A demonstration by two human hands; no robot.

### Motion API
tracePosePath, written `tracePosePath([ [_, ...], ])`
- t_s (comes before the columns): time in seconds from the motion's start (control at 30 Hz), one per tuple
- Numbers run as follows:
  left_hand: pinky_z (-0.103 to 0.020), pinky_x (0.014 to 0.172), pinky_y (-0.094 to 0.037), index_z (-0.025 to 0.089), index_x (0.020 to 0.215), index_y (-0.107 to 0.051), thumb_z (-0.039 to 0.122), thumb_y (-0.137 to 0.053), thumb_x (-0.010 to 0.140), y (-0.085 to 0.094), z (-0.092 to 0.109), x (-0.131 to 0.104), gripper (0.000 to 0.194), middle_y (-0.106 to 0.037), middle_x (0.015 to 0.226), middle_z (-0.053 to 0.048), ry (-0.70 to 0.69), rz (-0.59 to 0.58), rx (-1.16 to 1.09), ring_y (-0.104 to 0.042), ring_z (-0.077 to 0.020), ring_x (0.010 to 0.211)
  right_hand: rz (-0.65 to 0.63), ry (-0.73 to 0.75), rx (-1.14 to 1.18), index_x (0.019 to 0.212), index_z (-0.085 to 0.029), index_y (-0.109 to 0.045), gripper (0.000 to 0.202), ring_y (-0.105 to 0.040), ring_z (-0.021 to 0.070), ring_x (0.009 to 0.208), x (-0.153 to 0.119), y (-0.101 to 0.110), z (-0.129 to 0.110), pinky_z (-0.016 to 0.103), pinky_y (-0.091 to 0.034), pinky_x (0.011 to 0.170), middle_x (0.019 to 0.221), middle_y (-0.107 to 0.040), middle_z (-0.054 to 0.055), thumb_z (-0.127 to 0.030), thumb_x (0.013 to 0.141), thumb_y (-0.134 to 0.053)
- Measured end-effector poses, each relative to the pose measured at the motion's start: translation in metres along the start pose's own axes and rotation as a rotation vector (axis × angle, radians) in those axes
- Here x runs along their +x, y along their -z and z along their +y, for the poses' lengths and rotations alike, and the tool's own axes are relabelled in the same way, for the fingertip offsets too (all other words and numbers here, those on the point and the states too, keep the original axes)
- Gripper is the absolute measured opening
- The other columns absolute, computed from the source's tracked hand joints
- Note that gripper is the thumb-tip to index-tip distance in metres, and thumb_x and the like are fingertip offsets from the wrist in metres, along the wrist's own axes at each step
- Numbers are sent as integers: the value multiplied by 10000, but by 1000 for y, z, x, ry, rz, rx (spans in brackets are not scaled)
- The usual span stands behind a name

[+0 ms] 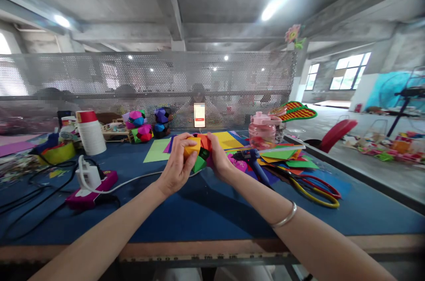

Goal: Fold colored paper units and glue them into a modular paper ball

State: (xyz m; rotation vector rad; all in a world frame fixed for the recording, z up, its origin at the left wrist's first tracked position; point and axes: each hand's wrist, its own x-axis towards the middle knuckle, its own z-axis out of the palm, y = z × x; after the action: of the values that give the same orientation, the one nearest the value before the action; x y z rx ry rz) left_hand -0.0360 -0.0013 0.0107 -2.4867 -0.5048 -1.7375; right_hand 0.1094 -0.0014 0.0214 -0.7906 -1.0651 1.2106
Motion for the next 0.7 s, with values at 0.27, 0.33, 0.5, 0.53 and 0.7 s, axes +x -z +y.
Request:
tracePosePath([
  [0.27,-470,1024,-393,211,1146,-423,200,-438,956,0,0,1,191,-437,1235,-126,7,-16,-8,-450,-214,1179,-10,-36,22,962,-184,-667,535,-625,186,698,-3,-3,-3,266,-445,597,778,-697,32,-661,802,-482],
  [0.33,-467,1028,-387,209,1140,-425,199,-434,958,1,1,0,183,-434,1236,-128,15,-15,-15,-447,-214,1181,-15,-29,16,955,-187,-669,527,-627,187,702,-3,-3,-3,265,-443,593,796,-701,32,-655,809,-476],
  [0.5,-468,1035,-379,209,1137,-433,206,-431,960,1,1,0,178,-434,1243,-131,25,-9,-28,-445,-217,1187,2,-36,18,931,-185,-663,505,-633,189,718,-3,-4,-4,268,-454,597,815,-705,35,-637,824,-466],
  [0.53,-469,1035,-378,208,1139,-433,210,-429,961,1,0,0,179,-435,1245,-132,24,-9,-26,-445,-219,1189,4,-36,31,926,-184,-661,496,-633,189,719,-3,-4,-4,269,-455,598,808,-704,35,-630,827,-468],
  [0.7,-446,1032,-388,205,1133,-443,226,-414,965,1,0,-1,171,-453,1228,-127,25,-29,-5,-459,-223,1190,8,-55,58,902,-187,-652,489,-612,179,655,0,-3,-1,270,-442,574,748,-688,22,-634,815,-473],
])
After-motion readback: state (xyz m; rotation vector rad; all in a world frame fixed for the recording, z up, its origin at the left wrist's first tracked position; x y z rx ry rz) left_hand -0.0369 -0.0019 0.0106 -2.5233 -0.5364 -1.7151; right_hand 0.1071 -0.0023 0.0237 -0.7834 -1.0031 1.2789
